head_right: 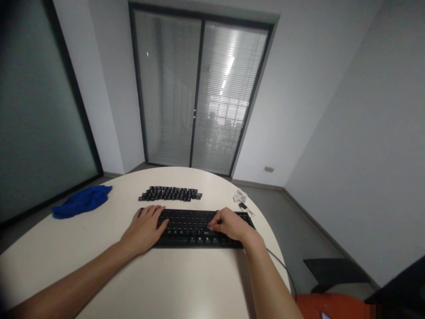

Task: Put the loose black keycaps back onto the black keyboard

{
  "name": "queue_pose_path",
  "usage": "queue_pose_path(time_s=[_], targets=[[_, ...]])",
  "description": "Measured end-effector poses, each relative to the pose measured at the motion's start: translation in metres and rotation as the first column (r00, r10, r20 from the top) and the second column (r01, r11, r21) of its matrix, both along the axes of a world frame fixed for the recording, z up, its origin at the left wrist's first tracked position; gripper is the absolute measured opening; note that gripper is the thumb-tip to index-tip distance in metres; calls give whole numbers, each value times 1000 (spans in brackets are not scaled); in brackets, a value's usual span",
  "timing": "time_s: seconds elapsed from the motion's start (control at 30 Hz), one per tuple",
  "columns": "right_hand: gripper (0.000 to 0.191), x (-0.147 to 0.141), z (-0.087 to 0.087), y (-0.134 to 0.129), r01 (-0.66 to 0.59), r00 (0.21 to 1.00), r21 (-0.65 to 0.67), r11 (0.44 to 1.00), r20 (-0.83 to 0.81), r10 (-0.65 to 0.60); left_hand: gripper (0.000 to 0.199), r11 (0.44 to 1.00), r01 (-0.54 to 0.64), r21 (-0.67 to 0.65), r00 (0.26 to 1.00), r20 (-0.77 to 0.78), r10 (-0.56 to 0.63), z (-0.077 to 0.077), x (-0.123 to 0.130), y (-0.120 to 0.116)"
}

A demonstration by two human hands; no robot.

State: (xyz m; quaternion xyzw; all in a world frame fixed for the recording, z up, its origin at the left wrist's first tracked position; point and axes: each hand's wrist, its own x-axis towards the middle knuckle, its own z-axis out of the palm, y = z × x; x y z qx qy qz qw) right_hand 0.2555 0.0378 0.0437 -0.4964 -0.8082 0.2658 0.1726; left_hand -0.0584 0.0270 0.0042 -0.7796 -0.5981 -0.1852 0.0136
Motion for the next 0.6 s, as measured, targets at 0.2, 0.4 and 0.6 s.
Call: queue_pose_path(time_s=[0.2,0.4,0.6], targets=[[18,-8,8,-8,-18,998,143,990,68,9,50,1000,0,0,1000,-5,0,4,0,-1],[19,-23,4,-10,41,994,297,954,82,-68,47,1000,22,3,1000,1,-22,3,-7,4],[22,-38,-4,-8,62,992,321,945,83,-93,46,1000,-3,-17,1000,-19,3,6,-17,8]])
